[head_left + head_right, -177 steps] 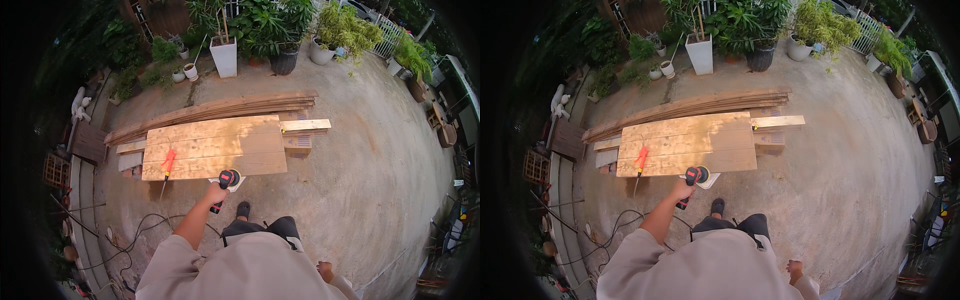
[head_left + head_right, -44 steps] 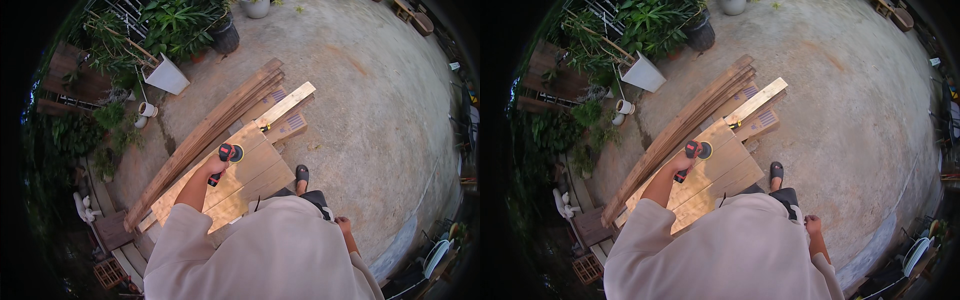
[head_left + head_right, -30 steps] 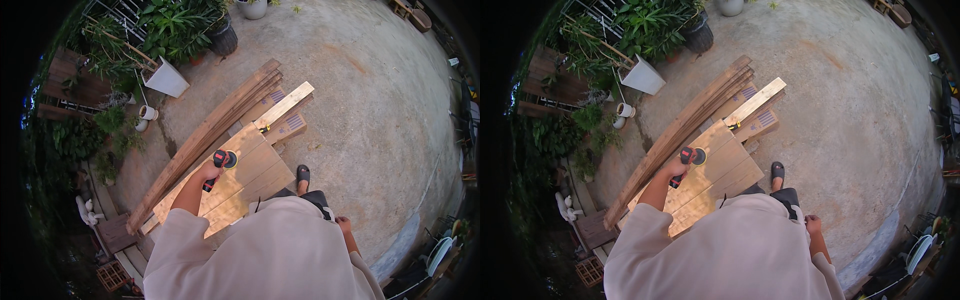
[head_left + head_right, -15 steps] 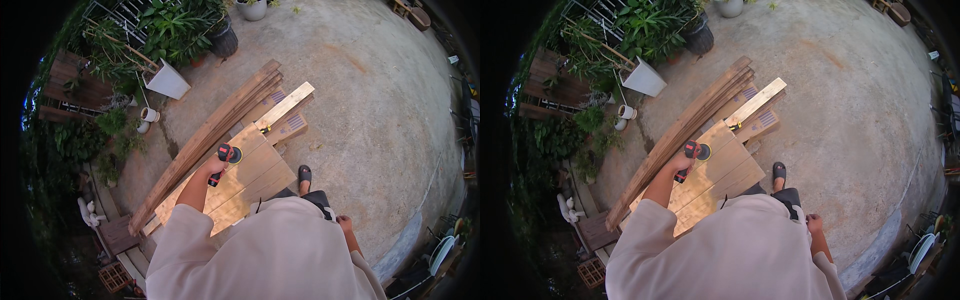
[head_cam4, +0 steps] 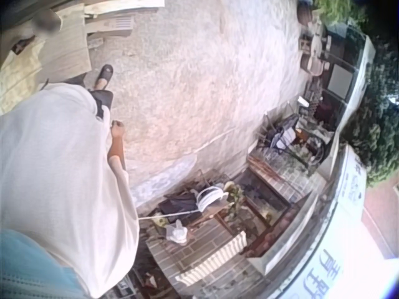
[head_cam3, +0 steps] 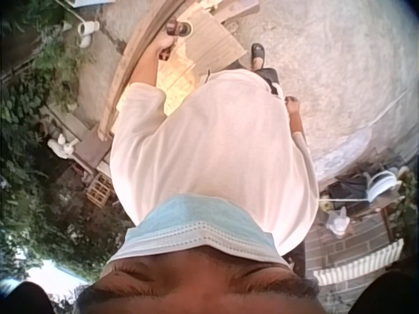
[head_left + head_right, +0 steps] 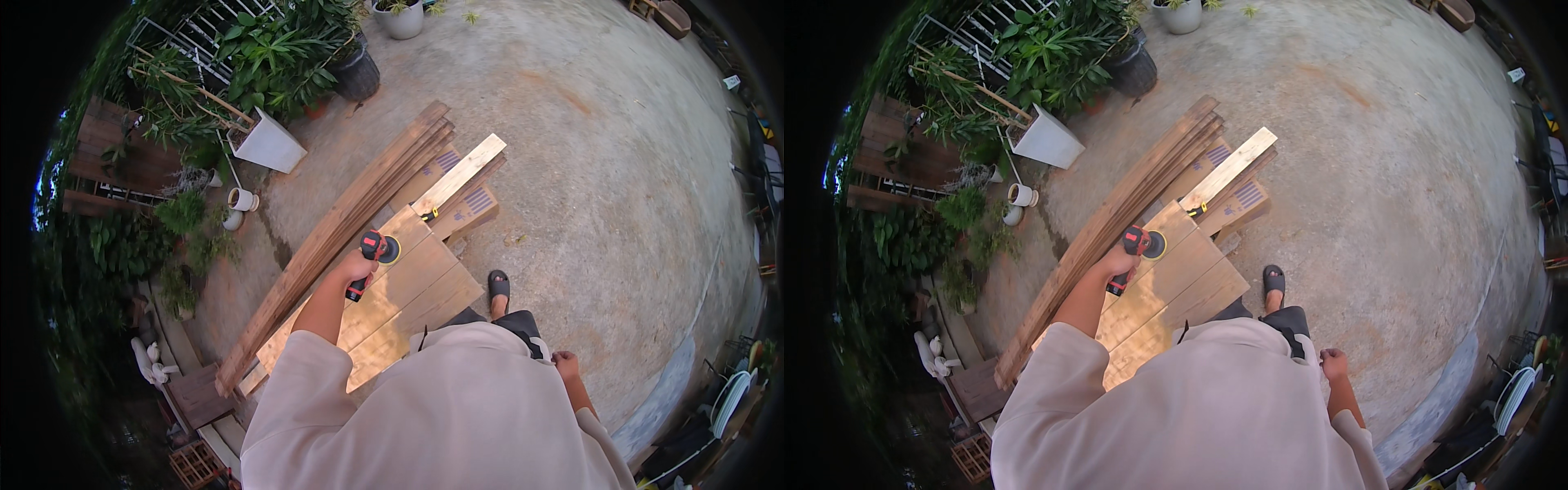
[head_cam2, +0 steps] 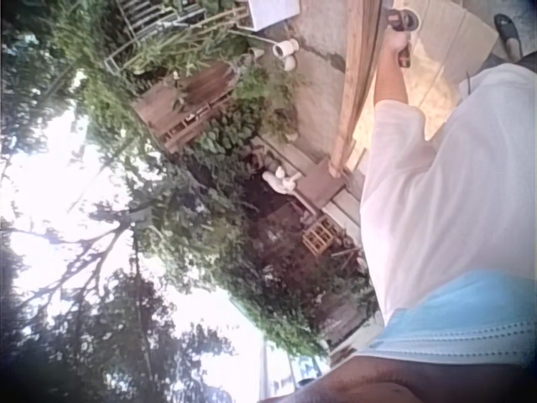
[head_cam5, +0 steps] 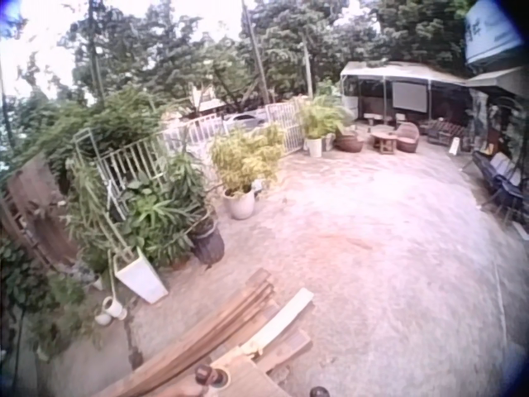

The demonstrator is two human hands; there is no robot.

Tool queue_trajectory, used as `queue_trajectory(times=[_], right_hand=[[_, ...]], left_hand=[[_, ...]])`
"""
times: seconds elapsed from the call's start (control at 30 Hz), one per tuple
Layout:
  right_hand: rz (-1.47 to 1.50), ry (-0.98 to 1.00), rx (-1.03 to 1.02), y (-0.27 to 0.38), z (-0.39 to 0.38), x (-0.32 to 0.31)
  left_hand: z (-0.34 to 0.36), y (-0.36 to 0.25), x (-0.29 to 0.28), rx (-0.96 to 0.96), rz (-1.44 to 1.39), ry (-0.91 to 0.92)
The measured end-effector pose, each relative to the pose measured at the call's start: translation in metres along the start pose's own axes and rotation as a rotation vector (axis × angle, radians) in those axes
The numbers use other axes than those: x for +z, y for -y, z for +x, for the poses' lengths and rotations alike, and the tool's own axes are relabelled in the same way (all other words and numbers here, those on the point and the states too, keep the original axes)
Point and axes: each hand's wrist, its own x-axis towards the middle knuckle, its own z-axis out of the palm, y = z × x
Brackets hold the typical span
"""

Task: The person sands the surface of a wooden board using a power sander, moving the tool across different areas of the wood while holding the board in place with their other hand.

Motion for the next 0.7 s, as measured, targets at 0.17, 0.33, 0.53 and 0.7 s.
queue_trajectory(times=[0.17, 0.33, 0.53, 0.7], right_hand=[[0.079, -0.007, 0.025, -0.019, 0.011, 0.0], [0.088, -0.006, 0.047, -0.023, 0.01, -0.002], [0.074, -0.033, 0.035, -0.006, -0.006, 0.007], [0.034, 0.019, 0.047, -0.001, 0.027, 0.024]], left_hand=[[0.007, -0.012, 0.004, 0.016, 0.019, -0.011], [0.008, -0.028, 0.001, -0.012, 0.007, 0.006], [0.002, -0.048, 0.001, -0.004, -0.006, -0.009], [0.017, -0.058, 0.004, 0.016, -0.004, 0.0]])
